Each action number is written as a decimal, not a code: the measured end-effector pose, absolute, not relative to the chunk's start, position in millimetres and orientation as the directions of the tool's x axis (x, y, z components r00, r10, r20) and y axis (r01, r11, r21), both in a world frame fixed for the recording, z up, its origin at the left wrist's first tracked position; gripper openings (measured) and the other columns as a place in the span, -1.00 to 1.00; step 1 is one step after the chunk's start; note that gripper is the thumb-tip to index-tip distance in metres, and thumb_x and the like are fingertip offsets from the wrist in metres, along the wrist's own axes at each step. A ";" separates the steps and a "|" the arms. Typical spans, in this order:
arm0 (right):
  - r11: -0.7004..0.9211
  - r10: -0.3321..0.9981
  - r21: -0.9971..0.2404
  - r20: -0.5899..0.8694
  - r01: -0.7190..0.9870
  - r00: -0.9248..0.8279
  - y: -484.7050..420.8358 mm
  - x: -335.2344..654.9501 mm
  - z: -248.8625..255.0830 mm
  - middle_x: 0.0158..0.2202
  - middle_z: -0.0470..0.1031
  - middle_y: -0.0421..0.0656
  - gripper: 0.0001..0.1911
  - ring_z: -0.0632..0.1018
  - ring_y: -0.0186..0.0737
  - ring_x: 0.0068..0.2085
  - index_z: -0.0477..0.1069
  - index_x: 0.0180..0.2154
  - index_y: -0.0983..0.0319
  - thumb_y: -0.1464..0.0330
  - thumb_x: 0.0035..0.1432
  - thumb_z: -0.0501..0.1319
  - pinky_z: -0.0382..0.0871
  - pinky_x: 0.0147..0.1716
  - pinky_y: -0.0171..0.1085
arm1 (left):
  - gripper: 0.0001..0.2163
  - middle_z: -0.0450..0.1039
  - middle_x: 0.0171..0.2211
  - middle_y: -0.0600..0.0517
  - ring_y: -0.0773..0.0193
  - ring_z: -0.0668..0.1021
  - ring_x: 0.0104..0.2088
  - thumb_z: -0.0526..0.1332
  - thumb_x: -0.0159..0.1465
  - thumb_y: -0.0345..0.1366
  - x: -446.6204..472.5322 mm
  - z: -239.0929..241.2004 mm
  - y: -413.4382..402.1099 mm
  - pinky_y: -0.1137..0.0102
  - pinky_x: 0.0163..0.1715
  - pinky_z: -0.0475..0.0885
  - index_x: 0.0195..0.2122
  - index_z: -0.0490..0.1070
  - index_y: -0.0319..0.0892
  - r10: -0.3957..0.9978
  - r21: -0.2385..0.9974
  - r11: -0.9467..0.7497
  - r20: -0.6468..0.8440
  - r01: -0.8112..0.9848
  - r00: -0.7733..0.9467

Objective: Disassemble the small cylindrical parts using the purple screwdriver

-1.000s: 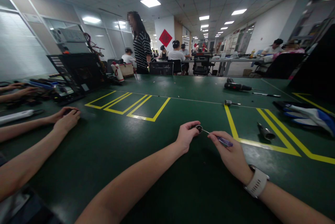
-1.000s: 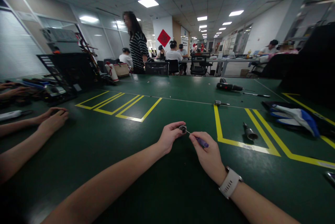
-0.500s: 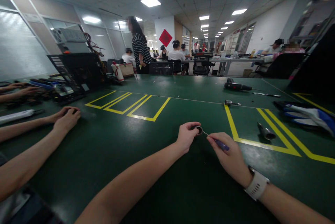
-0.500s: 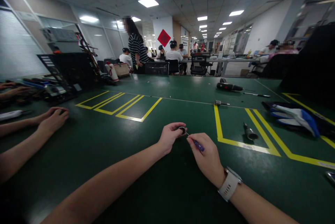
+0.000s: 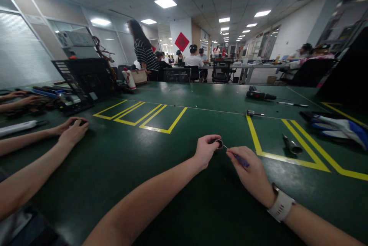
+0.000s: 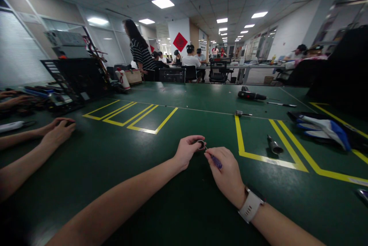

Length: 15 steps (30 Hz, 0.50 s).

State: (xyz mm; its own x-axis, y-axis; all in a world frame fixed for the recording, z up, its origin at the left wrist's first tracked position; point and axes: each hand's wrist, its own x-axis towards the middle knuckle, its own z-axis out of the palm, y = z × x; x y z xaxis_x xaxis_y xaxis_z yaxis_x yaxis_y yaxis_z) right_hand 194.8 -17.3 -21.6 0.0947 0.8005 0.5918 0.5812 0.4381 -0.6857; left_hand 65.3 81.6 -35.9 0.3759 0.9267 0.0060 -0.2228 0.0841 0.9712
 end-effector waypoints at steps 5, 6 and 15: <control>0.359 0.841 -0.811 0.496 0.462 0.217 -18.2 198.2 -18.1 -0.47 0.48 -0.13 -0.76 0.50 -0.15 -0.39 0.43 -0.43 0.20 0.21 0.18 0.13 0.37 -0.37 -0.17 | -0.81 0.49 -0.24 -0.09 0.24 0.55 -0.26 0.20 0.12 -0.59 65.2 -28.1 78.7 0.27 -0.17 0.50 -0.27 0.48 -0.28 0.942 0.977 0.095 -0.026 -0.193 0.333; 0.339 0.854 -0.838 0.465 0.427 0.235 -17.6 199.6 -18.8 -0.54 0.44 -0.16 -0.70 0.47 -0.19 -0.46 0.40 -0.49 0.20 0.20 0.20 0.10 0.35 -0.44 -0.21 | -0.80 0.48 -0.22 -0.09 0.23 0.55 -0.25 0.20 0.11 -0.61 65.3 -28.1 79.1 0.26 -0.17 0.50 -0.26 0.47 -0.27 0.945 0.976 0.093 -0.025 -0.196 0.326; 0.194 0.961 -0.955 0.231 0.224 0.155 -16.3 198.6 -22.2 -0.69 0.29 -0.27 -0.63 0.33 -0.34 -0.63 0.32 -0.60 0.22 0.15 0.15 0.14 0.23 -0.59 -0.32 | -0.70 0.44 -0.20 -0.06 0.21 0.52 -0.19 0.22 0.00 -0.69 67.2 -40.5 87.2 0.19 -0.12 0.47 -0.27 0.42 -0.25 0.952 0.963 0.050 0.034 -0.263 0.304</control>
State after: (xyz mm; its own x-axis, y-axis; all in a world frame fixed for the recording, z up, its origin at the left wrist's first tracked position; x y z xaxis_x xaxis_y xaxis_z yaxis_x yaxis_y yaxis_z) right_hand 198.6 -16.3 -22.2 0.1548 0.9606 0.2309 0.2237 0.1936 -0.9553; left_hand 67.2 87.2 -40.5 0.3043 0.9520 0.0339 -0.2634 0.0499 0.9634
